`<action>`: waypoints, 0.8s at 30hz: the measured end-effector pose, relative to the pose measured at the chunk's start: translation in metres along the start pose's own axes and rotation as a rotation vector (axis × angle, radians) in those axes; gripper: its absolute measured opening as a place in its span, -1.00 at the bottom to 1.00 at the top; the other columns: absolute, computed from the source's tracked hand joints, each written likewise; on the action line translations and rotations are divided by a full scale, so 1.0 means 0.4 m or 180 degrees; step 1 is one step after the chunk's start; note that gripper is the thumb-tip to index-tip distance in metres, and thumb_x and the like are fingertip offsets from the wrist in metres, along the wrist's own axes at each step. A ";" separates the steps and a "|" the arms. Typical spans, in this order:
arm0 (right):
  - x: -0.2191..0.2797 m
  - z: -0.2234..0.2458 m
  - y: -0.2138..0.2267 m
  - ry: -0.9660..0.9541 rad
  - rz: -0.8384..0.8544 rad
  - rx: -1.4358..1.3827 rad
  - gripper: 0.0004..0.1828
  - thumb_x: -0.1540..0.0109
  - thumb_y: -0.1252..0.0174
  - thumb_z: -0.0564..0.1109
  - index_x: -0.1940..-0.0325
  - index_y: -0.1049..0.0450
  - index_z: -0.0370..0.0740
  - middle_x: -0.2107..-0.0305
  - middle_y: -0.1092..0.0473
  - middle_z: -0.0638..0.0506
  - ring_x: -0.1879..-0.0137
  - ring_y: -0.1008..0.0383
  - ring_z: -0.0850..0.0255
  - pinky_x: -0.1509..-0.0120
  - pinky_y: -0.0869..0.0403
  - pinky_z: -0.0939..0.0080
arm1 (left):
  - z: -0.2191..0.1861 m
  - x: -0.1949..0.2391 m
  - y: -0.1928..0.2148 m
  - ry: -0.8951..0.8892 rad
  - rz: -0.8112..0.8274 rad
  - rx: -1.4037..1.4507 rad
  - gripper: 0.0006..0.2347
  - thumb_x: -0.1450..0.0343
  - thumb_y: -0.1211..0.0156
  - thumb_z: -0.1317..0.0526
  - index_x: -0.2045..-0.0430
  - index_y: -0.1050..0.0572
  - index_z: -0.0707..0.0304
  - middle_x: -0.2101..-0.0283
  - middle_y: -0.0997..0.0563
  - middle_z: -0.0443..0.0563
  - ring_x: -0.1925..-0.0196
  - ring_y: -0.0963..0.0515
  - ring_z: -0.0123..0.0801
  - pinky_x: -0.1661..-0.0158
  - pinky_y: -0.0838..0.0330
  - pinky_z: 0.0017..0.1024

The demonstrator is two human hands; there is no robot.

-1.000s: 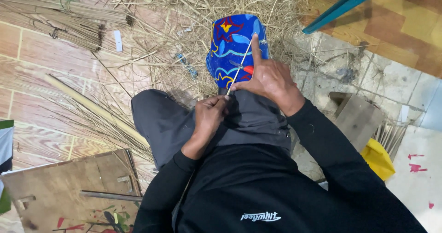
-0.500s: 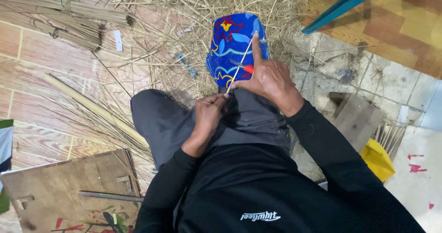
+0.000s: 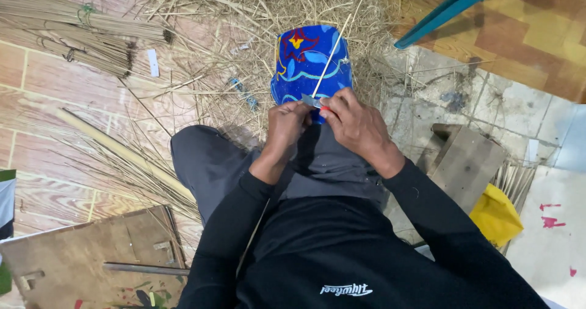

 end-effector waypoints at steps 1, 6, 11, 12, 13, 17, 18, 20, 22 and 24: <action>-0.003 -0.004 -0.002 -0.0006 0.0001 -0.0005 -0.73 -0.43 0.05 0.20 0.12 -0.34 0.02 0.07 -0.33 0.11 0.23 -0.58 -0.33 0.19 -0.60 -0.37 | -0.006 0.004 0.000 0.0005 0.0002 -0.0006 -0.86 -0.34 -0.25 0.27 0.62 -0.68 0.26 0.79 -0.45 0.06 0.83 -0.33 -0.47 0.74 -0.17 -0.62; -0.013 -0.002 -0.008 0.0088 -0.0130 0.0017 -0.77 -0.44 0.05 0.21 0.07 -0.39 0.13 0.13 -0.33 0.14 0.23 -0.59 -0.28 0.20 -0.58 -0.37 | -0.011 0.008 0.001 0.0089 -0.0005 0.0310 -0.89 -0.34 -0.28 0.27 0.55 -0.67 0.31 0.79 -0.42 0.04 0.83 -0.28 -0.50 0.73 -0.13 -0.63; -0.011 0.023 -0.014 0.0159 -0.0280 0.0163 -0.79 -0.44 0.03 0.18 0.05 -0.42 0.12 0.16 -0.30 0.15 0.25 -0.60 -0.24 0.23 -0.60 -0.31 | -0.010 0.012 0.015 0.0150 -0.0027 0.0414 -0.89 -0.34 -0.29 0.28 0.56 -0.67 0.32 0.79 -0.43 0.05 0.83 -0.29 -0.51 0.74 -0.12 -0.64; -0.009 0.029 -0.010 0.0175 -0.0352 0.0179 -0.79 -0.44 0.03 0.18 0.06 -0.42 0.12 0.16 -0.30 0.15 0.25 -0.60 -0.23 0.23 -0.60 -0.30 | -0.003 0.010 0.017 0.0177 -0.0014 0.0455 -0.89 -0.34 -0.29 0.28 0.56 -0.66 0.32 0.79 -0.43 0.05 0.84 -0.30 -0.51 0.75 -0.12 -0.64; -0.007 0.022 -0.022 0.0165 -0.0356 0.0182 -0.79 -0.44 0.03 0.18 0.06 -0.42 0.12 0.16 -0.30 0.15 0.25 -0.60 -0.23 0.23 -0.60 -0.30 | 0.004 0.010 0.020 0.0178 -0.0003 0.0452 -0.89 -0.34 -0.29 0.28 0.56 -0.66 0.32 0.79 -0.43 0.05 0.84 -0.30 -0.51 0.75 -0.12 -0.64; 0.002 0.004 -0.058 0.0235 -0.0543 0.0376 -0.78 -0.44 0.05 0.22 -0.04 -0.42 0.22 0.16 -0.28 0.22 0.19 -0.63 -0.07 0.22 -0.63 -0.17 | 0.003 0.020 0.024 0.0177 0.0036 0.0508 -0.89 -0.37 -0.27 0.30 0.50 -0.66 0.38 0.77 -0.40 0.05 0.82 -0.27 -0.53 0.75 -0.13 -0.63; 0.004 0.002 -0.064 0.0250 -0.0607 0.0467 -0.77 -0.44 0.06 0.23 -0.05 -0.41 0.24 0.17 -0.27 0.24 0.19 -0.63 -0.02 0.24 -0.63 -0.13 | -0.005 0.025 0.024 0.0175 0.0045 0.0491 -0.90 -0.37 -0.28 0.31 0.48 -0.67 0.38 0.76 -0.40 0.06 0.82 -0.27 -0.53 0.75 -0.14 -0.61; 0.007 0.007 -0.050 0.0284 -0.0602 0.0422 -0.77 -0.44 0.05 0.23 -0.06 -0.42 0.22 0.17 -0.28 0.23 0.20 -0.62 -0.04 0.26 -0.62 -0.14 | -0.006 0.031 0.025 0.0148 0.0061 0.0469 -0.90 -0.37 -0.28 0.31 0.48 -0.67 0.37 0.76 -0.41 0.05 0.81 -0.28 -0.53 0.75 -0.16 -0.62; 0.007 0.010 -0.041 0.0319 -0.0609 0.0387 -0.77 -0.44 0.04 0.22 -0.06 -0.43 0.21 0.17 -0.29 0.21 0.21 -0.62 -0.05 0.27 -0.62 -0.15 | -0.002 0.024 0.024 0.0109 0.0086 0.0451 -0.90 -0.37 -0.28 0.31 0.48 -0.67 0.37 0.75 -0.41 0.05 0.81 -0.29 -0.54 0.74 -0.17 -0.62; 0.010 0.012 -0.041 0.0303 -0.0611 0.0345 -0.75 -0.45 0.04 0.21 -0.10 -0.42 0.20 0.16 -0.29 0.18 0.23 -0.62 -0.08 0.31 -0.61 -0.18 | 0.013 0.014 0.026 0.0072 0.0044 0.0388 -0.91 -0.37 -0.28 0.30 0.47 -0.68 0.34 0.75 -0.43 0.06 0.81 -0.29 -0.52 0.75 -0.17 -0.62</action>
Point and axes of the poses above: each hand's wrist, its own x-axis away from the middle knuckle, its own y-axis out of the back of the hand, z = x × y, the point moved 3 cm from there along -x, towards the middle knuckle
